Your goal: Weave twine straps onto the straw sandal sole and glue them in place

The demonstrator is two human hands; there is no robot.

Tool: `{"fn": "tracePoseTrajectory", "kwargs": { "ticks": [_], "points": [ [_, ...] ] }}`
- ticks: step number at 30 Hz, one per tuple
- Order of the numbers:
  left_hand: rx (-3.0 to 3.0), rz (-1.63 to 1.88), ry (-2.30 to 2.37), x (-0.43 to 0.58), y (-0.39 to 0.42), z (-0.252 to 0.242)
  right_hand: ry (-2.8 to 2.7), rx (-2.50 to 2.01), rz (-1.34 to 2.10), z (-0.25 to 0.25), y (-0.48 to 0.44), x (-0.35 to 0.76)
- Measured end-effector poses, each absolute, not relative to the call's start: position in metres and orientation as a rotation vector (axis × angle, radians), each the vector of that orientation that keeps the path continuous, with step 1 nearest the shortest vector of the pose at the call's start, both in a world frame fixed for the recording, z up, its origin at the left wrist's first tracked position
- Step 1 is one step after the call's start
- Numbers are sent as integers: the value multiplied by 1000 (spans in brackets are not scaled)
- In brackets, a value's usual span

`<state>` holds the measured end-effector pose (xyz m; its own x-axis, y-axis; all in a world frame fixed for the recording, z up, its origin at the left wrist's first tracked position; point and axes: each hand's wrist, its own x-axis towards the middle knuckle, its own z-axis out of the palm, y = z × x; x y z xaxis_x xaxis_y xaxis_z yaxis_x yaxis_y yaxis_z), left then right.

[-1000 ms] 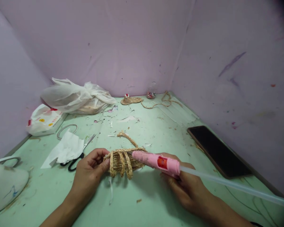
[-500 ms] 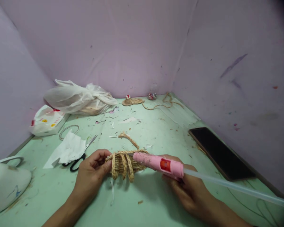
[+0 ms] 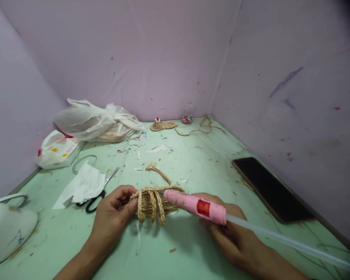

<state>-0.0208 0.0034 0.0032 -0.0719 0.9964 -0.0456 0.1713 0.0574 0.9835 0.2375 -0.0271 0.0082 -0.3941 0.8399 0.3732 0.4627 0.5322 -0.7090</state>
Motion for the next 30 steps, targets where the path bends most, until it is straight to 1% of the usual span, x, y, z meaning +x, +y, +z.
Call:
{"fn": "tracePoseTrajectory", "kwargs": {
  "ticks": [9, 14, 17, 19, 21, 23, 25, 27, 28, 29, 30],
  "points": [
    [1239, 1136, 1408, -19, 4, 2, -1917, -1127, 818, -1, -26, 241],
    [1149, 1080, 1423, -21, 5, 5, -1547, -1336, 970, 11, -13, 237],
    [1034, 966, 1398, -24, 8, 5, -1346, -1482, 1104, 16, 10, 240],
    [1008, 878, 1420, -26, 11, 4, -1319, -1637, 1169, 15, 28, 246],
    [1037, 806, 1472, -27, 13, 4, -1513, -1857, 1035, 14, 42, 254],
    [1082, 764, 1510, -27, 14, 4, -1609, -1976, 910, 15, 49, 260],
    [1111, 755, 1506, -27, 13, 6, -1830, -2134, 505, 21, 48, 261],
    [1121, 769, 1476, -27, 12, 8, -1920, -2090, 146, 28, 42, 253],
    [1124, 780, 1452, -27, 11, 8, -1951, -1963, 126, 31, 38, 247],
    [1127, 796, 1427, -27, 10, 9, -1983, -1793, 214, 33, 34, 240],
    [1132, 812, 1402, -28, 10, 10, -2008, -1617, 400, 34, 31, 232]
  ]
}}
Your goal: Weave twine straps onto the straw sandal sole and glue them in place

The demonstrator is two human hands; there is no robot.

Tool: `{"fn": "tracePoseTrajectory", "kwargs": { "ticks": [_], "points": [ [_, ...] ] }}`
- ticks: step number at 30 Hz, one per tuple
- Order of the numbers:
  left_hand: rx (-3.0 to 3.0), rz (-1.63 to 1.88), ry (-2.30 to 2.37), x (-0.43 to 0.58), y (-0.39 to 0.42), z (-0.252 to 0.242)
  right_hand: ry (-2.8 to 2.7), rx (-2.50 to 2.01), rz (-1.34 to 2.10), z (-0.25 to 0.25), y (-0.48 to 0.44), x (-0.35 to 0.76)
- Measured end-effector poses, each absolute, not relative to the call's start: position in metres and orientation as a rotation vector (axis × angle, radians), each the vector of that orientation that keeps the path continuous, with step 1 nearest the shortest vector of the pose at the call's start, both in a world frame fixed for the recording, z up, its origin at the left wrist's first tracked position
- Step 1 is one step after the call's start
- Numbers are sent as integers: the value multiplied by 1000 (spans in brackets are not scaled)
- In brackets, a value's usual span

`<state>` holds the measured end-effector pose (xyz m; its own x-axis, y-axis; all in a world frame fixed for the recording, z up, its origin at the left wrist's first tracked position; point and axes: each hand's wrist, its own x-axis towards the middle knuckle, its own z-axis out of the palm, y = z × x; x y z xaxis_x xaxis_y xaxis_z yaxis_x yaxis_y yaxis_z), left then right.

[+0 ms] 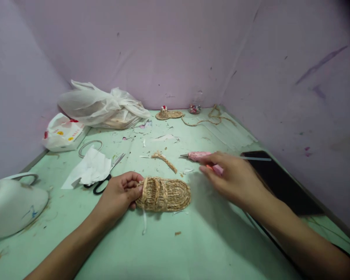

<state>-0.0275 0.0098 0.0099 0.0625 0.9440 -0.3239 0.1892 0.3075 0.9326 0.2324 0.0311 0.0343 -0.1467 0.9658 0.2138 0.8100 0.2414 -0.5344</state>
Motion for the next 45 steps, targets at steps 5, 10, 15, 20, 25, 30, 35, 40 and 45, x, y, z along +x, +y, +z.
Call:
{"fn": "tracePoseTrajectory", "kwargs": {
  "ticks": [5, 10, 15, 20, 25, 30, 35, 40, 45],
  "points": [
    [1129, 944, 1372, -31, 16, 21, -1813, -1358, 1314, 26, 27, 197],
    [994, 1212, 1223, -25, 31, 44, -1324, -1096, 1863, 23, 28, 173],
    [832, 1326, 1196, -6, 20, 45, -843, -979, 1760, 22, 23, 148],
    [869, 1137, 1221, 4, 9, 36, -842, -995, 1695, 7, 18, 132],
    [1138, 1085, 1387, -24, 24, 50, -1112, -1330, 1573, 24, 28, 173],
    [1629, 902, 1480, -31, 32, 49, -1482, -1380, 991, 48, 50, 204],
    [2094, 747, 1535, -21, 29, 32, -1910, -1207, 993, 27, 53, 197],
    [2191, 727, 1552, -21, 27, 26, -2026, -1250, 918, 14, 50, 193],
    [2136, 731, 1410, -19, 34, 18, -2074, -1208, 925, 8, 52, 197]
  ]
}}
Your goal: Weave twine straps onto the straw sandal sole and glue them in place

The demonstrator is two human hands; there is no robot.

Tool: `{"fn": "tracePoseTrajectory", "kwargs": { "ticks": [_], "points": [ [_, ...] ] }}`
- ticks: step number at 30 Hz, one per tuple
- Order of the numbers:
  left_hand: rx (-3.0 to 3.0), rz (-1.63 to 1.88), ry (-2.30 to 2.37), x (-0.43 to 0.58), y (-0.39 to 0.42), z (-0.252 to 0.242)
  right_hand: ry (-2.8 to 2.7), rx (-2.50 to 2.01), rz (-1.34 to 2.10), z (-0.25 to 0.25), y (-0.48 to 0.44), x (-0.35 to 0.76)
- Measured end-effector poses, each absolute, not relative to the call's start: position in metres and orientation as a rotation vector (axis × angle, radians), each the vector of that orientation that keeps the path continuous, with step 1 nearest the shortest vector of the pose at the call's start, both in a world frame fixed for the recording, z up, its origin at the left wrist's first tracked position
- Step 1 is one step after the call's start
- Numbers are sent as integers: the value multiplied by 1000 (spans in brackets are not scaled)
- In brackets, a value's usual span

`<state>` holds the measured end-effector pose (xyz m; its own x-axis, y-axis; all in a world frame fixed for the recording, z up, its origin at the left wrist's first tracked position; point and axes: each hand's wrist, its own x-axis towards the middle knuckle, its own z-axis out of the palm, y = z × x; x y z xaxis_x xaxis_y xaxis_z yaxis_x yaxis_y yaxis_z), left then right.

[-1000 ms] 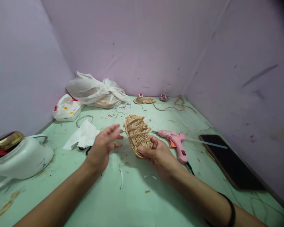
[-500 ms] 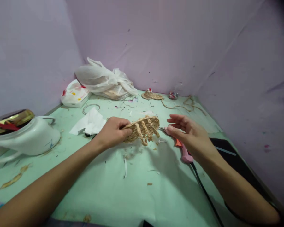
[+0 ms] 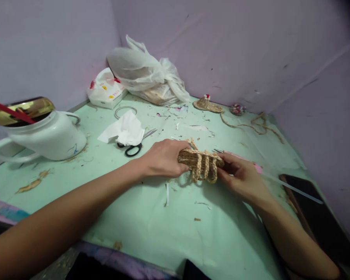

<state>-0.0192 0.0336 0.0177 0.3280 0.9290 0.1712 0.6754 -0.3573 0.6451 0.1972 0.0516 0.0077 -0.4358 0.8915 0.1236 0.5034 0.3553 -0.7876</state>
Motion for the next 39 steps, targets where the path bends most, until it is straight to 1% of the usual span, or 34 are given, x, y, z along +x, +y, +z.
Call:
{"fn": "tracePoseTrajectory", "kwargs": {
  "ticks": [5, 10, 15, 18, 20, 24, 27, 31, 33, 35, 37, 39],
  "points": [
    [2051, 742, 1468, -16, 39, 8, -2040, -1203, 936, 2, 51, 201],
    [2044, 683, 1439, -14, 39, 9, -2159, -1195, 835, 5, 47, 196],
    [2024, 770, 1438, -13, 37, 9, -2060, -1218, 932, 2, 46, 191],
    [1677, 856, 1398, -15, 36, 13, -1779, -1172, 1099, 0, 51, 192],
    [1275, 934, 1323, -17, 36, 18, -1547, -1114, 1208, 1, 54, 194],
    [556, 1062, 1064, -15, 35, 25, -1249, -1123, 1295, 6, 52, 192],
    [365, 1084, 953, -8, 31, 24, -1182, -1159, 1429, 7, 42, 181],
    [406, 1102, 870, 1, 22, 16, -1051, -1005, 1669, 4, 31, 167],
    [437, 1087, 885, 2, 19, 14, -1047, -988, 1648, 1, 31, 168],
    [437, 1074, 916, 1, 18, 13, -1150, -1005, 1502, 1, 34, 174],
    [439, 1051, 938, -1, 18, 15, -1371, -1001, 1303, 2, 37, 183],
    [457, 998, 937, -3, 18, 16, -1618, -970, 1181, 7, 39, 192]
  ]
}}
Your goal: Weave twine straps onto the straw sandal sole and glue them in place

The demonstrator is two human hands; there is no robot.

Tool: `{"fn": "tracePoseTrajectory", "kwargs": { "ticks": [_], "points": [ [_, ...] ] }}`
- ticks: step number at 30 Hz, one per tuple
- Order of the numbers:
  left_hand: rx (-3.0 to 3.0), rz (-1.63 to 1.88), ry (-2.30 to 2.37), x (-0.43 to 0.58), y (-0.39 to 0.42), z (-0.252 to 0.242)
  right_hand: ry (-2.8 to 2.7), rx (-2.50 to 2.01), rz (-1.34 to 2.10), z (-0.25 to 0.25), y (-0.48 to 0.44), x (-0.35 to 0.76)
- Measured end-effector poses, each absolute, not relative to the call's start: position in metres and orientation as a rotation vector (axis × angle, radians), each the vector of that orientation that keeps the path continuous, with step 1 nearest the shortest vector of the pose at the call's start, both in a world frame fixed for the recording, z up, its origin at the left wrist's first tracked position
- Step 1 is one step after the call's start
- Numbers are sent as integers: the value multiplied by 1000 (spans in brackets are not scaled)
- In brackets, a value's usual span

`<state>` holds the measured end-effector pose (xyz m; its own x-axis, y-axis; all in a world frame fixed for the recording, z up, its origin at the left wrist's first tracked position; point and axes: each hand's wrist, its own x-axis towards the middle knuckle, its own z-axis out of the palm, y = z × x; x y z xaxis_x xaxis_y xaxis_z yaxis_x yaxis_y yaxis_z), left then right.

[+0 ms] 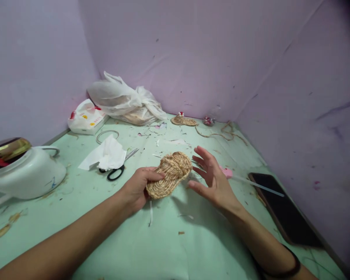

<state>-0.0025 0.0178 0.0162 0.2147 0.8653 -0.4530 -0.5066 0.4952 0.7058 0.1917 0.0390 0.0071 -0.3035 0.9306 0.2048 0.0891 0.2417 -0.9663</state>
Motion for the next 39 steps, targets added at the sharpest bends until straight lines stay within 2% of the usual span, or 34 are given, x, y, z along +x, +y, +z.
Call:
{"fn": "tracePoseTrajectory", "kwargs": {
  "ticks": [6, 9, 13, 18, 26, 39],
  "points": [
    [537, 829, 964, -4, 19, 18, -1825, -841, 1404, 14, 37, 193],
    [891, 797, 1260, -9, 17, 19, -1793, -900, 1426, 5, 33, 185],
    [1640, 876, 1678, -18, 9, 21, -1944, -1183, 1084, -5, 27, 176],
    [2090, 644, 1518, -18, -4, 21, -2129, -1195, 690, -6, 23, 178],
    [2234, 631, 1521, -12, 0, 10, -2119, -1102, 538, 2, 18, 180],
    [2253, 602, 1519, -10, 1, 11, -2181, -956, 717, -7, 25, 202]
  ]
}}
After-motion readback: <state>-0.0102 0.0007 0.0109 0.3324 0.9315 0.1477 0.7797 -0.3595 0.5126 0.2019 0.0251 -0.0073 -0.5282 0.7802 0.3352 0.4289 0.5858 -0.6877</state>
